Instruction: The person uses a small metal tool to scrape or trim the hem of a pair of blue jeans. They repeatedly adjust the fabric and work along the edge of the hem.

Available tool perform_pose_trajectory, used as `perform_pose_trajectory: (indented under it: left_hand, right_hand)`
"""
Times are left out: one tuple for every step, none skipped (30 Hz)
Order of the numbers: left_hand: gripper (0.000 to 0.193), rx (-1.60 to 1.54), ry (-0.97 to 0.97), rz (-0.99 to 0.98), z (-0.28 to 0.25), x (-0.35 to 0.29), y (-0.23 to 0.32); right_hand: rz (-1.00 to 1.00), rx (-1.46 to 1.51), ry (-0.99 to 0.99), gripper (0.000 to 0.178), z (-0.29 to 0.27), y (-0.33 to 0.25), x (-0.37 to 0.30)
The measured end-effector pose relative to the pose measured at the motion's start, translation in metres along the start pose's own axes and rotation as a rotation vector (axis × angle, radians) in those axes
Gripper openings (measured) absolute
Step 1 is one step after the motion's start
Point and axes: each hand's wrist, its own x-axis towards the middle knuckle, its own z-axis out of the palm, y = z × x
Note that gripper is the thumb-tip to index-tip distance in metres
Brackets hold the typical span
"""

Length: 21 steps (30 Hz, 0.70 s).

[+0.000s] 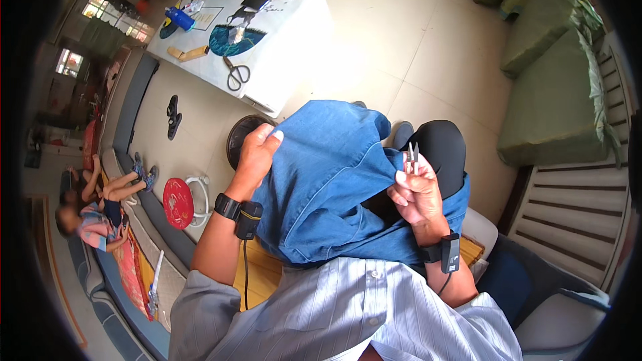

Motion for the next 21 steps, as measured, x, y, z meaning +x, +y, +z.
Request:
perform_pose_trajectory:
  left_hand:
    - [0.012,0.015,0.02,0.015,-0.002,-0.003,0.003]
    - [0.012,0.029,0.041,0.031,-0.004,-0.007,0.006]
    - [0.012,0.02,0.055,0.057,-0.008,-0.014,0.01]
    - [0.012,-0.048,0.049,0.032,-0.011,-0.022,0.022]
    - [0.012,-0.116,0.044,0.007,-0.015,-0.033,0.036]
    - [0.013,-0.181,0.049,-0.02,-0.022,-0.046,0.042]
    - [0.014,-0.208,0.053,-0.033,-0.034,-0.056,0.038]
    - [0.013,-0.211,0.058,-0.061,-0.047,-0.069,0.037]
    - [0.013,-0.212,0.055,-0.086,-0.059,-0.081,0.043]
    - [0.013,-0.218,0.055,-0.112,-0.07,-0.092,0.043]
    - [0.012,-0.209,0.057,-0.129,-0.084,-0.104,0.036]
    - [0.012,-0.202,0.059,-0.146,-0.098,-0.115,0.028]
    - [0.011,-0.193,0.061,-0.161,-0.108,-0.125,0.022]
    - [0.011,-0.153,0.038,-0.218,-0.114,-0.133,0.015]
    - [0.011,-0.111,0.02,-0.276,-0.118,-0.14,0.009]
    - [0.011,-0.071,0.001,-0.335,-0.124,-0.148,0.0]
    - [0.004,0.056,-0.111,-0.411,-0.144,-0.156,-0.026]
    - [0.006,0.119,-0.122,-0.387,-0.141,-0.155,-0.027]
    - [0.009,0.182,-0.135,-0.363,-0.137,-0.154,-0.028]
    - [0.011,0.247,-0.15,-0.338,-0.133,-0.15,-0.028]
    - [0.016,0.172,-0.12,-0.256,-0.124,-0.141,-0.022]
  right_hand:
    - [0.003,0.003,-0.003,0.028,-0.002,0.0,-0.001]
    - [0.005,0.005,-0.008,0.027,-0.004,0.0,-0.001]
    - [0.018,-0.005,-0.01,0.028,-0.001,0.001,-0.002]
    - [0.022,-0.017,-0.005,0.028,0.001,0.001,-0.004]
    - [0.026,-0.03,0.0,0.028,0.005,0.001,-0.007]
    - [0.056,-0.033,-0.046,0.031,0.01,0.001,-0.012]
    - [0.066,-0.115,-0.087,0.032,0.019,0.0,-0.02]
    - [0.077,-0.196,-0.128,0.034,0.025,0.002,-0.028]
    - [0.069,-0.296,-0.141,0.036,0.022,0.009,-0.035]
    - [0.062,-0.549,-0.223,0.032,0.024,0.011,-0.041]
    - [0.093,-0.655,-0.307,0.03,0.036,0.011,-0.045]
    - [0.123,-0.762,-0.392,0.029,0.051,0.014,-0.048]
    - [0.154,-0.786,-0.464,0.027,0.055,0.024,-0.048]
    - [0.186,-0.808,-0.535,0.027,0.059,0.033,-0.048]
    - [0.264,-0.785,-0.597,0.023,0.063,0.041,-0.046]
    - [0.237,-0.878,-0.684,0.026,0.067,0.048,-0.043]
    - [0.21,-0.901,-0.759,0.027,0.068,0.059,-0.042]
    - [0.18,-0.935,-0.822,0.027,0.07,0.066,-0.041]
    - [0.304,-0.967,-0.817,0.028,0.073,0.066,-0.041]
    - [0.305,-0.984,-0.846,0.028,0.073,0.067,-0.041]
    - [0.309,-1.005,-0.876,0.028,0.072,0.069,-0.041]
